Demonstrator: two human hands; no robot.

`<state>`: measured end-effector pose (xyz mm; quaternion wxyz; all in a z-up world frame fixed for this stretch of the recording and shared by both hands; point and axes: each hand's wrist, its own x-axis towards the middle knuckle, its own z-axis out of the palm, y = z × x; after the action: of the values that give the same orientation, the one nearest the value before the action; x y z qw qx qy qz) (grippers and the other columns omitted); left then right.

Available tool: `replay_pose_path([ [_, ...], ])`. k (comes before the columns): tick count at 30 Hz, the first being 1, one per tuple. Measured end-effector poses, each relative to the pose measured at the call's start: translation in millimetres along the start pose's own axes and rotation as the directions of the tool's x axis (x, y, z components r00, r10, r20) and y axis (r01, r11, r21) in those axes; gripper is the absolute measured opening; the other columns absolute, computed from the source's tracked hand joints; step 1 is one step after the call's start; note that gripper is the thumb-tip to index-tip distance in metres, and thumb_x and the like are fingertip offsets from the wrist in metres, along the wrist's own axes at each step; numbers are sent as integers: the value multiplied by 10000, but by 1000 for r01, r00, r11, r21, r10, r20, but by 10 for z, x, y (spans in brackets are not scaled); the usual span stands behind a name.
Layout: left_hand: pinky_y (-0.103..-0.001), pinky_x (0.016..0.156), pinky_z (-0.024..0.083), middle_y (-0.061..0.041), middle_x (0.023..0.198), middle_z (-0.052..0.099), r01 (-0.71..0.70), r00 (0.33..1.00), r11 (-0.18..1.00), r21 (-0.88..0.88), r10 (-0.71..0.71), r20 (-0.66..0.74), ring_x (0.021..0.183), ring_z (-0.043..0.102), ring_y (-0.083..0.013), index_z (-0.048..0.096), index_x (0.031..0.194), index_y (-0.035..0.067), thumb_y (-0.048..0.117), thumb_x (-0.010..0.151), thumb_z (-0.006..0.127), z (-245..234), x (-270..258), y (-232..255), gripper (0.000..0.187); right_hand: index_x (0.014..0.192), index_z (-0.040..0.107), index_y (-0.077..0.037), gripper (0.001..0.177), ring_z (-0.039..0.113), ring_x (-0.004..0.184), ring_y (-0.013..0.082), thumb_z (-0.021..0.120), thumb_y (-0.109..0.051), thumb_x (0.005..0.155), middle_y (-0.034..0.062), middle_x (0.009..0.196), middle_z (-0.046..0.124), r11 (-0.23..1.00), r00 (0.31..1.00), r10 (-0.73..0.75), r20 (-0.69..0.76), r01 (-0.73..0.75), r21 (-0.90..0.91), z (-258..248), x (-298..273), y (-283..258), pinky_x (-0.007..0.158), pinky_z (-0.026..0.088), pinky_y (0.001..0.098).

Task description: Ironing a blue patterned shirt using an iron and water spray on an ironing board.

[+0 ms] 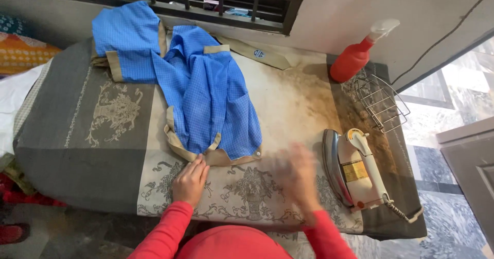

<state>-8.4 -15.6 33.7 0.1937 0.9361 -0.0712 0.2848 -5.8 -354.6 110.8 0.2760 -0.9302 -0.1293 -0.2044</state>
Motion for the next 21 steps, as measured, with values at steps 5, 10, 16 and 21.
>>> replay_pose_path([
  [5,-286,836,618,36,1182,768,15,997,1000,27,-13,-70,985,745,-156,762,997,196,383,952,716,165,-55,-62,197,1293,654,29,801,564,1229,463,943,-249,600,262,1479,515,802,938,75,-338,-258,-539,-1024,0,1287,1009,494,559],
  [10,-286,816,620,24,1159,774,7,995,1000,26,-5,-99,978,746,-162,763,988,196,360,960,718,234,-45,-112,173,714,685,-73,326,583,297,343,834,-360,757,173,479,630,594,576,803,155,-793,-132,-1128,257,1632,270,444,411],
  [16,-286,755,625,11,1138,775,27,997,1000,6,-27,-79,961,744,-159,758,984,189,379,954,729,136,6,-48,195,901,815,-384,368,775,914,252,886,-550,580,-5,849,806,710,547,702,457,-484,-511,-1318,591,-96,818,588,431],
  [21,-283,783,621,58,1164,772,51,994,998,40,-47,-95,971,742,-143,760,971,222,392,934,731,89,-12,-6,177,986,802,-267,396,766,940,337,867,-531,698,96,865,798,889,618,445,648,-390,-239,-679,503,-532,791,578,451],
])
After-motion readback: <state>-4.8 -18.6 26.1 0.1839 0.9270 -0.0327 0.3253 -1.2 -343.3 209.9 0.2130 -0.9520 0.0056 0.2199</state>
